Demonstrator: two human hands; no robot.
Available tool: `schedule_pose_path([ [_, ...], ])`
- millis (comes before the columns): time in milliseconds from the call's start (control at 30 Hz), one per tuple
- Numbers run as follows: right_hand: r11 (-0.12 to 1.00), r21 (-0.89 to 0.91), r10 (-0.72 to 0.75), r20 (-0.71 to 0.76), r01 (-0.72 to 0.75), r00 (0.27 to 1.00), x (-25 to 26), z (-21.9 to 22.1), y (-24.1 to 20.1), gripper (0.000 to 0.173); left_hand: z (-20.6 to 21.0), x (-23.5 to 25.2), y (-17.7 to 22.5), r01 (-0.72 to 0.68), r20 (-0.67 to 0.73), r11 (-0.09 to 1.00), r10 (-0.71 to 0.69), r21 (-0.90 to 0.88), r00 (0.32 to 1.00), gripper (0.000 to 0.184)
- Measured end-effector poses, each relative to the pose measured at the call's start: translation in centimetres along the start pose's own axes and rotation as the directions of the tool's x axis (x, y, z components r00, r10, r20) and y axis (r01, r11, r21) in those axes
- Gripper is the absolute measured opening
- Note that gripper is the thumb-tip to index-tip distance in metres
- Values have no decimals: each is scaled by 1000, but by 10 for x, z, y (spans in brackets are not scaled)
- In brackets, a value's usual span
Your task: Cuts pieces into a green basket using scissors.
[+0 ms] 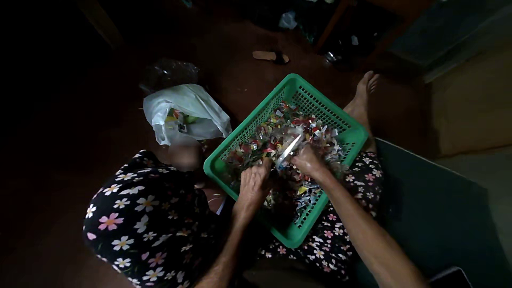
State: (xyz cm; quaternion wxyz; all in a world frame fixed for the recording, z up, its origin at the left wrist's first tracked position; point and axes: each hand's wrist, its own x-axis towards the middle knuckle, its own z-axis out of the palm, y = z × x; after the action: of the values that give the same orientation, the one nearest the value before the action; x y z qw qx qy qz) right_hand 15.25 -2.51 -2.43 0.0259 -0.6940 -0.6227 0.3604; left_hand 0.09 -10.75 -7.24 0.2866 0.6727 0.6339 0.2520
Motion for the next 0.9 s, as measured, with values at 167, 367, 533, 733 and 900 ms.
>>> schedule_pose_path([
  [167, 998, 65, 6, -68, -1, 998, 1, 0, 7, 41, -8, -3, -2, 33, -24, 999, -32, 9, 999, 22],
  [367, 982, 161, -91, -65, 100, 994, -2, 0, 22, 36, -15, -3, 0, 81, 256, 997, -78, 0, 963, 64],
  [533, 993, 120, -4, -5, 4, 1000, -8, 3, 11, 32, 1, 4, 7, 46, 113, 997, -53, 65, 992, 31],
  [733, 979, 188, -65, -70, 77, 995, 4, 5, 29, 39, -11, 0, 0, 78, 54, 995, -81, 55, 995, 26],
  [900, 977, 152, -148, -6, 147, 989, 8, 2, 29, 30, -9, -2, -1, 40, 219, 997, -53, 62, 974, 54],
])
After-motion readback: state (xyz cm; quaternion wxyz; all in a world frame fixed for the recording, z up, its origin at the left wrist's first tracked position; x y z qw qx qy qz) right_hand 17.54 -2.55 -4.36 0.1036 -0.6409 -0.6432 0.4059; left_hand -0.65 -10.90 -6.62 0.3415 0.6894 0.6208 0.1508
